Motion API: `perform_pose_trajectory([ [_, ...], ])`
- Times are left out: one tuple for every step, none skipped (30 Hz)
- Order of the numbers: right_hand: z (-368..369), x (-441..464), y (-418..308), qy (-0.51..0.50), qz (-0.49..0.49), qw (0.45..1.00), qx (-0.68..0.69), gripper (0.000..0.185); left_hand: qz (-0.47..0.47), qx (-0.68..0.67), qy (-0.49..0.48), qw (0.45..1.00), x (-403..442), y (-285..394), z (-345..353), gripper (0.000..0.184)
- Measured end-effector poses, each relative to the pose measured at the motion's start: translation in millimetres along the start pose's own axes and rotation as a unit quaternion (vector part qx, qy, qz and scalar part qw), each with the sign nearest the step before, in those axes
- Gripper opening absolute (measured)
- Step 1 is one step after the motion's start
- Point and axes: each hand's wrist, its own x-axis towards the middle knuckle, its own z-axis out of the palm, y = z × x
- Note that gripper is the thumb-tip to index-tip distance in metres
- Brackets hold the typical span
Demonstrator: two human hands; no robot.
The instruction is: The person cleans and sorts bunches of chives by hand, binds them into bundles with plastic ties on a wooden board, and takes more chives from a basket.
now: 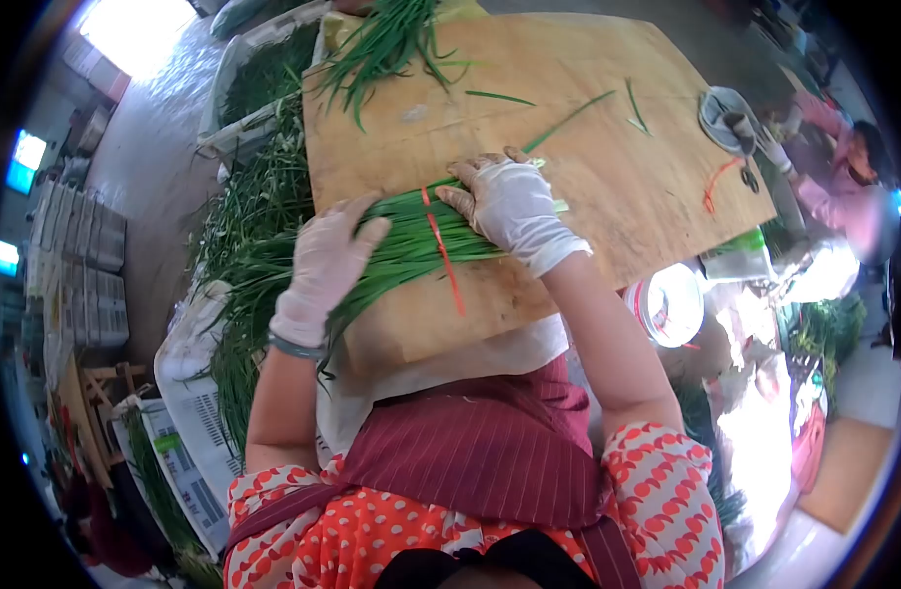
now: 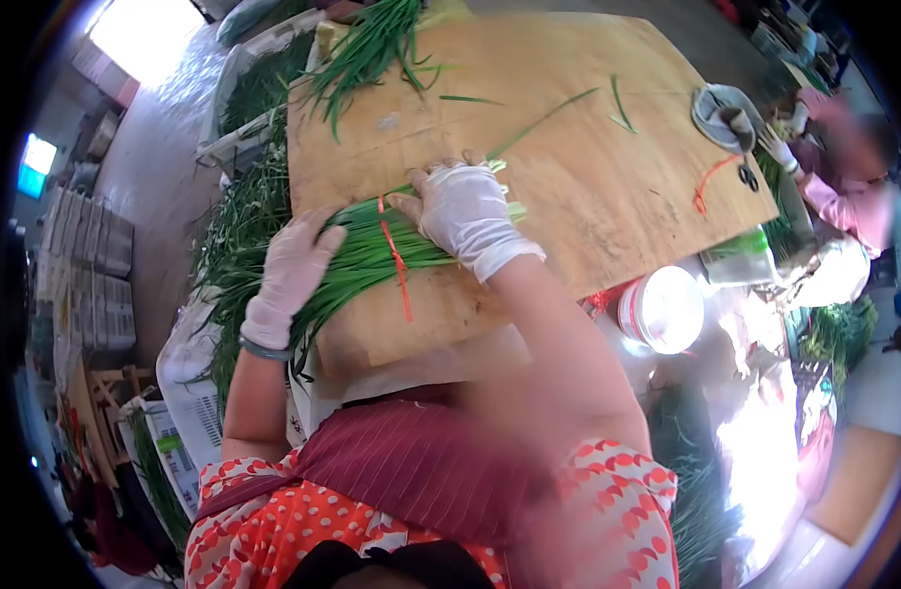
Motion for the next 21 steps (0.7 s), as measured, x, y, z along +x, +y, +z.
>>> perform_pose_trajectory([
  [-6,0,-1,-0.056,0.005,0.998,-0.002,0.047,-0.094,-0.089,-0.028,0.991,-8,-24,-5,0.045],
  [-8,2,1,-0.076,0.014,0.997,0.024,0.047,-0.144,-0.056,-0.025,0.988,-20,-53,-10,0.041],
  [-13,6,1,-0.076,0.006,0.997,0.026,0.047,-0.191,-0.023,-0.017,0.981,-29,-81,-19,0.037],
  [-21,10,-1,-0.125,0.020,0.991,0.033,0.048,-0.247,0.089,-0.032,0.964,-40,-99,-32,0.034],
  [-28,15,-2,-0.172,0.034,0.984,0.039,0.049,-0.300,0.200,-0.048,0.932,-54,-113,-44,0.031],
  [-34,20,-1,-0.209,0.039,0.976,0.043,0.056,-0.237,0.221,0.098,0.941,-72,-131,-52,0.028],
  [-34,27,0,-0.206,0.033,0.977,0.045,0.056,-0.163,0.240,0.240,0.927,-90,-142,-57,0.025],
  [-33,32,1,-0.204,0.015,0.978,0.046,0.062,-0.165,0.244,0.239,0.925,-96,-121,-69,0.025],
  [-31,37,1,-0.204,-0.003,0.978,0.046,0.067,-0.217,-0.027,0.284,0.933,-96,-79,-84,0.024],
  [-32,47,0,-0.238,-0.005,0.968,0.074,0.078,-0.255,-0.296,0.311,0.866,-100,-42,-88,0.024],
  [-33,57,-4,-0.243,-0.012,0.967,0.074,0.078,-0.224,-0.397,0.184,0.871,-105,-16,-82,0.026],
  [-34,66,-9,-0.321,0.004,0.942,0.099,0.080,-0.184,-0.487,0.053,0.852,-109,5,-74,0.028],
  [-35,72,-16,-0.395,0.022,0.910,0.122,0.082,-0.258,-0.608,-0.057,0.749,-120,6,-35,0.035],
  [-37,75,-23,-0.410,-0.019,0.901,0.143,0.078,-0.264,-0.719,-0.211,0.608,-111,24,-11,0.047],
  [-35,77,-24,-0.410,-0.021,0.901,0.142,0.078,-0.281,-0.763,-0.192,0.550,-103,34,19,0.051],
  [-31,78,-23,-0.453,-0.002,0.876,0.167,0.078,-0.296,-0.803,-0.174,0.487,-96,41,39,0.057],
  [-27,77,-21,-0.496,0.019,0.847,0.190,0.078,-0.295,-0.805,-0.177,0.483,-86,44,45,0.057],
  [-25,71,-17,-0.497,0.026,0.846,0.189,0.078,-0.286,-0.833,-0.118,0.458,-75,45,49,0.057],
  [-26,62,-15,-0.499,-0.014,0.839,0.215,0.084,-0.276,-0.858,-0.057,0.430,-66,46,52,0.059],
  [-28,54,-14,-0.498,-0.055,0.832,0.240,0.091,-0.277,-0.881,-0.064,0.378,-62,38,59,0.049],
  [-30,44,-16,-0.498,-0.050,0.832,0.240,0.091,-0.277,-0.882,-0.068,0.375,-60,38,60,0.049],
])
